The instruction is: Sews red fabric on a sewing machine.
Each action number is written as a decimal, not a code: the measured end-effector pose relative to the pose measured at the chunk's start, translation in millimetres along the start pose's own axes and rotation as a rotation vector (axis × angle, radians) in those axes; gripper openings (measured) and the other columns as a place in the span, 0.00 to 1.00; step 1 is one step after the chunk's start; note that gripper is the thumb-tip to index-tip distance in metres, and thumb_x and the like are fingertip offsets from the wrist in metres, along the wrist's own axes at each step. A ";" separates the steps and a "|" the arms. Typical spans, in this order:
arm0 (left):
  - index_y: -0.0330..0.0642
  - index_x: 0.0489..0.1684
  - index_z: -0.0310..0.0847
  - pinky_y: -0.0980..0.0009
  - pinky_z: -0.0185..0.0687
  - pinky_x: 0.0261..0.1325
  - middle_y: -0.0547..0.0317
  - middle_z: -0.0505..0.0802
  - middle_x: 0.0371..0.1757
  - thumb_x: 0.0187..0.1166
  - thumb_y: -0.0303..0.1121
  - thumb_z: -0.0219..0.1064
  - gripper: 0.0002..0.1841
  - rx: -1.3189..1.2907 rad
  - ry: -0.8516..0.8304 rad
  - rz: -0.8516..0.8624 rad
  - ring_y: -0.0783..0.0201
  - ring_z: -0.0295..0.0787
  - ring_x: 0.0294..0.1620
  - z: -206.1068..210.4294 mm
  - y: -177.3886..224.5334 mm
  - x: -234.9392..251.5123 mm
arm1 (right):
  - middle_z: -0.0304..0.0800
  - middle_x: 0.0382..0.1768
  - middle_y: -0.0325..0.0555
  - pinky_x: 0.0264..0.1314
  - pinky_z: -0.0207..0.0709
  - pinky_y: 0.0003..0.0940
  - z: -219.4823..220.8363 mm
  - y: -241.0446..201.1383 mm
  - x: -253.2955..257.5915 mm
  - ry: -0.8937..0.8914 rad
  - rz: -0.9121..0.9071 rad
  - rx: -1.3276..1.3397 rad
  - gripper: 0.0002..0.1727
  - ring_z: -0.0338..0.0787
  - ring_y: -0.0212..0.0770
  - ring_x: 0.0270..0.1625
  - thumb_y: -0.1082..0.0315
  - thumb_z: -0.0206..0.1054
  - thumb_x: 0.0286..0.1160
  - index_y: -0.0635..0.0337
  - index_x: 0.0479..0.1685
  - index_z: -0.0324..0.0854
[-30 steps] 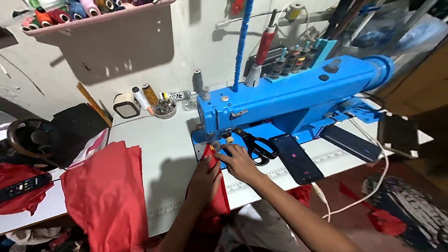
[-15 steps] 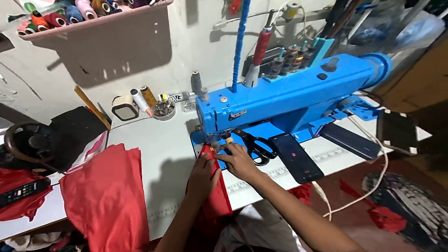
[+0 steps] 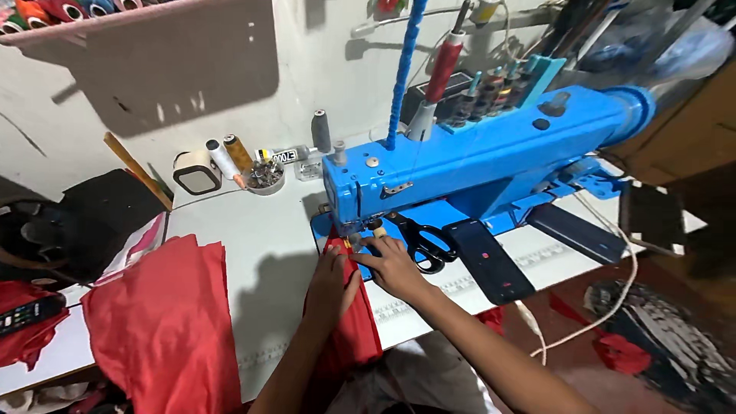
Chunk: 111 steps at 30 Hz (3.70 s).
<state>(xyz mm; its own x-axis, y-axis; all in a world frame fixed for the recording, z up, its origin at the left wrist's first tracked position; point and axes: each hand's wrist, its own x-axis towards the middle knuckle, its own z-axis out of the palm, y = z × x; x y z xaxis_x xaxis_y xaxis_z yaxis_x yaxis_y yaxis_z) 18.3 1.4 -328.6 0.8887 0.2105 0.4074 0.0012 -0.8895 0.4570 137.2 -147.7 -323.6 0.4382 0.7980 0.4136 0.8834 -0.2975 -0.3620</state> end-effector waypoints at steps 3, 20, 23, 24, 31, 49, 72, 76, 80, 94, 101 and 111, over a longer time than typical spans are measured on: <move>0.27 0.59 0.84 0.50 0.70 0.83 0.34 0.84 0.74 0.83 0.42 0.63 0.23 0.000 -0.022 -0.016 0.39 0.77 0.81 -1.1 -0.5 3.7 | 0.88 0.63 0.57 0.67 0.74 0.65 2.1 -0.8 1.1 0.006 0.019 -0.016 0.23 0.86 0.64 0.66 0.76 0.62 0.75 0.39 0.62 0.91; 0.27 0.65 0.81 0.48 0.63 0.86 0.34 0.87 0.70 0.83 0.45 0.61 0.26 0.051 -0.108 -0.070 0.40 0.76 0.81 -0.9 -10.3 32.3 | 0.88 0.65 0.56 0.69 0.72 0.64 1.1 -1.8 3.9 -0.039 0.088 -0.018 0.26 0.84 0.63 0.69 0.75 0.59 0.78 0.37 0.68 0.88; 0.27 0.69 0.79 0.51 0.59 0.89 0.34 0.83 0.75 0.85 0.47 0.61 0.28 0.072 -0.196 -0.122 0.42 0.71 0.84 -6.0 -9.6 39.6 | 0.88 0.65 0.58 0.69 0.72 0.65 1.8 -0.6 5.3 -0.008 0.092 0.016 0.22 0.84 0.63 0.69 0.73 0.59 0.81 0.43 0.67 0.88; 0.28 0.70 0.79 0.52 0.57 0.90 0.35 0.82 0.76 0.85 0.48 0.60 0.29 0.077 -0.218 -0.137 0.42 0.69 0.86 -6.6 -9.6 41.2 | 0.89 0.63 0.58 0.69 0.74 0.62 1.6 0.5 3.5 0.035 0.085 0.083 0.20 0.86 0.61 0.67 0.71 0.58 0.82 0.46 0.65 0.89; 0.28 0.69 0.80 0.51 0.61 0.88 0.36 0.83 0.76 0.85 0.47 0.60 0.28 0.046 -0.162 -0.129 0.43 0.72 0.84 -3.4 -14.4 42.8 | 0.93 0.32 0.53 0.38 0.85 0.43 -61.5 -61.0 -77.8 -0.883 -0.016 0.864 0.17 0.90 0.43 0.31 0.62 0.65 0.82 0.70 0.44 0.90; 0.28 0.66 0.82 0.51 0.64 0.87 0.36 0.84 0.75 0.85 0.47 0.60 0.27 0.071 -0.093 -0.087 0.44 0.74 0.84 4.3 -18.9 37.9 | 0.94 0.42 0.42 0.59 0.83 0.30 -41.9 -97.1 -110.1 -0.751 -0.066 1.268 0.12 0.90 0.26 0.50 0.66 0.65 0.81 0.68 0.43 0.88; 0.22 0.71 0.79 0.35 0.62 0.83 0.30 0.81 0.77 0.85 0.34 0.58 0.24 0.086 0.043 -0.216 0.31 0.72 0.82 2.1 37.8 -27.9 | 0.90 0.31 0.43 0.35 0.85 0.35 -54.8 -69.7 -119.1 -0.018 0.313 0.352 0.21 0.90 0.36 0.33 0.50 0.64 0.82 0.59 0.33 0.88; 0.24 0.74 0.77 0.39 0.62 0.85 0.29 0.79 0.79 0.87 0.35 0.56 0.24 0.102 -0.009 -0.173 0.30 0.70 0.84 0.3 33.2 -25.3 | 0.91 0.50 0.61 0.51 0.84 0.59 -35.3 -61.5 -76.9 0.008 0.360 0.036 0.24 0.90 0.64 0.54 0.50 0.72 0.73 0.66 0.49 0.90; 0.25 0.80 0.71 0.43 0.64 0.85 0.33 0.79 0.81 0.90 0.39 0.50 0.28 0.140 -0.043 -0.111 0.37 0.73 0.84 -7.4 14.7 -24.3 | 0.90 0.40 0.55 0.50 0.84 0.49 -26.5 -67.0 -61.4 -0.005 0.396 0.264 0.11 0.91 0.53 0.46 0.65 0.68 0.75 0.66 0.38 0.87; 0.30 0.65 0.86 0.39 0.69 0.81 0.32 0.85 0.74 0.78 0.25 0.57 0.20 0.055 0.057 -0.092 0.33 0.77 0.79 3.4 32.0 -33.4 | 0.96 0.38 0.50 0.37 0.90 0.42 -11.8 -74.6 -82.5 0.172 0.300 0.115 0.13 0.96 0.45 0.36 0.68 0.63 0.78 0.66 0.49 0.91; 0.34 0.67 0.86 0.40 0.71 0.80 0.34 0.85 0.74 0.82 0.34 0.55 0.22 0.121 0.008 0.053 0.34 0.79 0.78 -8.0 12.2 -37.2 | 0.93 0.33 0.48 0.31 0.88 0.37 -0.4 -79.1 -89.4 0.209 0.212 0.062 0.16 0.94 0.43 0.30 0.67 0.64 0.76 0.63 0.54 0.93; 0.52 0.61 0.92 0.32 0.66 0.79 0.38 0.85 0.75 0.84 0.50 0.59 0.21 0.056 0.001 0.094 0.29 0.75 0.80 -6.2 12.3 -38.2 | 0.91 0.31 0.49 0.26 0.86 0.42 -5.8 -82.6 -85.7 0.120 0.221 0.052 0.15 0.92 0.45 0.27 0.67 0.64 0.75 0.62 0.49 0.94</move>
<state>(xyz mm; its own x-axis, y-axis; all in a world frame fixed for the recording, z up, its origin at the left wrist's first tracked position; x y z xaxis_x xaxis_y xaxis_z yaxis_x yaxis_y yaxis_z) -18.4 -15.0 -333.7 0.8857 0.1251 0.4471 -0.0568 -0.9266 0.3716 27.7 -194.6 -324.3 0.6390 0.6477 0.4149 0.7557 -0.4280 -0.4958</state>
